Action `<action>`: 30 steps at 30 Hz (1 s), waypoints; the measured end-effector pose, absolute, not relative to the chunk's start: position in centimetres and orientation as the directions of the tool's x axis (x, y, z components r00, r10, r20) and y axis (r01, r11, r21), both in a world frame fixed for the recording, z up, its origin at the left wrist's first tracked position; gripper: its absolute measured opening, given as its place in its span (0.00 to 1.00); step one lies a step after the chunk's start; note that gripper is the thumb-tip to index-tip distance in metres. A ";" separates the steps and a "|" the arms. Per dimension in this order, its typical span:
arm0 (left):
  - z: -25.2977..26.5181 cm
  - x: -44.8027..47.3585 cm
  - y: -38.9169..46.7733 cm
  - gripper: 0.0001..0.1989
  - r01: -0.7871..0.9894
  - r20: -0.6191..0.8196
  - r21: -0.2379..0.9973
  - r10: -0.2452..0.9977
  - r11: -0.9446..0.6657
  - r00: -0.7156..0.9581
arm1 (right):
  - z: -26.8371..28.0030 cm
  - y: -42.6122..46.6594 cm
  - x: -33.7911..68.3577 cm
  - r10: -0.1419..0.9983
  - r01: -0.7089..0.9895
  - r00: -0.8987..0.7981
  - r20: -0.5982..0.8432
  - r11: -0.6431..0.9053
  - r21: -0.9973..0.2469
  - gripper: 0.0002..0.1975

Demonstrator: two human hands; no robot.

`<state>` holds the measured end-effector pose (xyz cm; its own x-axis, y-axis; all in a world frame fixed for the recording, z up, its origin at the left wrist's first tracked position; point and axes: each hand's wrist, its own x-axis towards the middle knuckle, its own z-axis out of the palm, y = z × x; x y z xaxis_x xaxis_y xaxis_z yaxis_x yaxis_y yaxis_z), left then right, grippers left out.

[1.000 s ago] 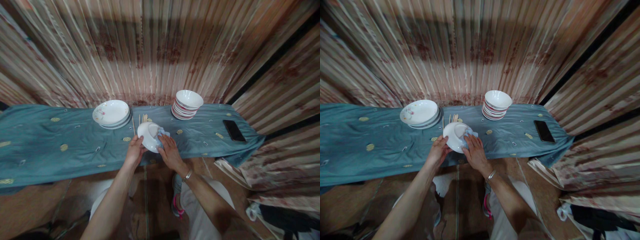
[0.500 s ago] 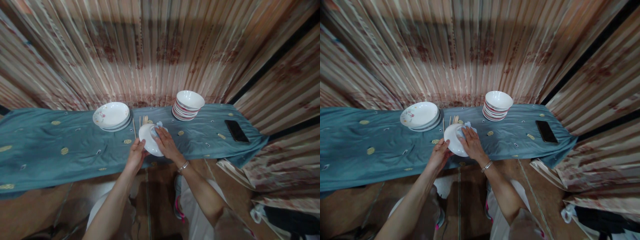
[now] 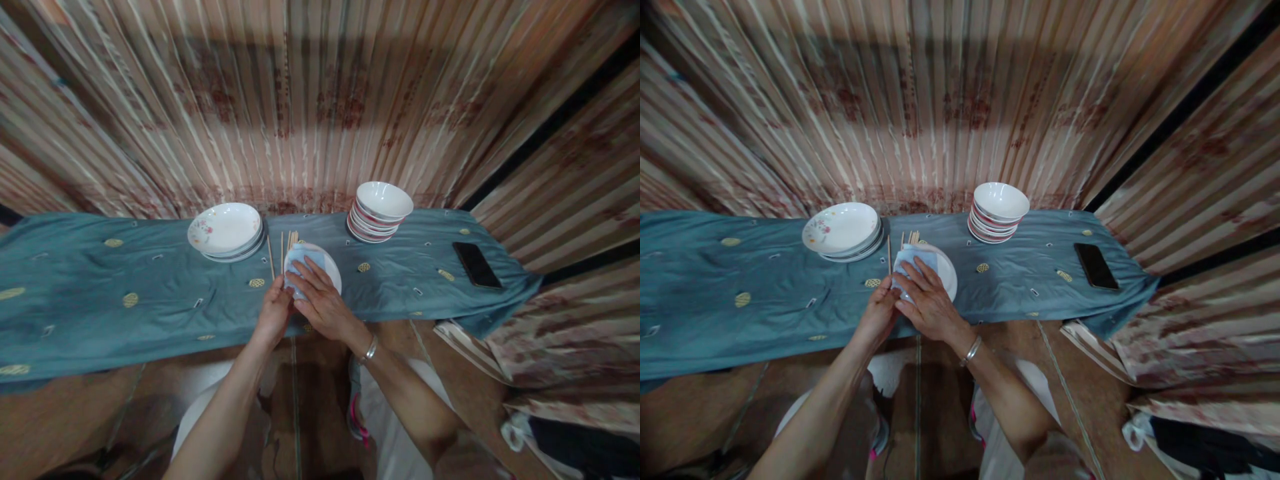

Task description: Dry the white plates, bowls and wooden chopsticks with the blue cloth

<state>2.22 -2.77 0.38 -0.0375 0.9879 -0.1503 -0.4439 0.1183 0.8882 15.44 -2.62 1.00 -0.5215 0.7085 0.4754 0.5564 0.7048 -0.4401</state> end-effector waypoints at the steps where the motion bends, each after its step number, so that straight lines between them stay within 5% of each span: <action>1: 0.2 2.3 -2.8 0.16 -0.437 -0.132 0.894 0.991 0.104 -0.035 | 1.3 -2.6 15.4 0.703 0.565 -0.531 0.474 0.710 -0.421 0.23; 10: 0.8 3.0 -3.5 0.16 -0.357 -0.147 0.921 0.987 0.159 0.061 | 2.5 -0.1 15.9 0.732 0.644 -0.436 0.524 0.660 -0.387 0.22; 21: 1.3 2.9 -3.7 0.16 -0.374 -0.172 0.908 0.982 0.190 0.081 | -1.2 3.5 18.6 0.879 0.502 -0.129 0.459 0.457 -0.734 0.28; 30: 1.1 2.8 -3.3 0.15 -0.432 -0.176 0.885 0.984 0.171 0.030 | -4.1 2.2 19.7 0.951 0.424 -0.016 0.309 0.286 -0.859 0.34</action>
<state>2.79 -3.35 1.09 0.0304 0.9840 -0.1757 -0.4319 0.1715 0.8855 19.65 2.20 -4.06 -0.0157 0.9511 0.3086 0.4242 0.2859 -0.8593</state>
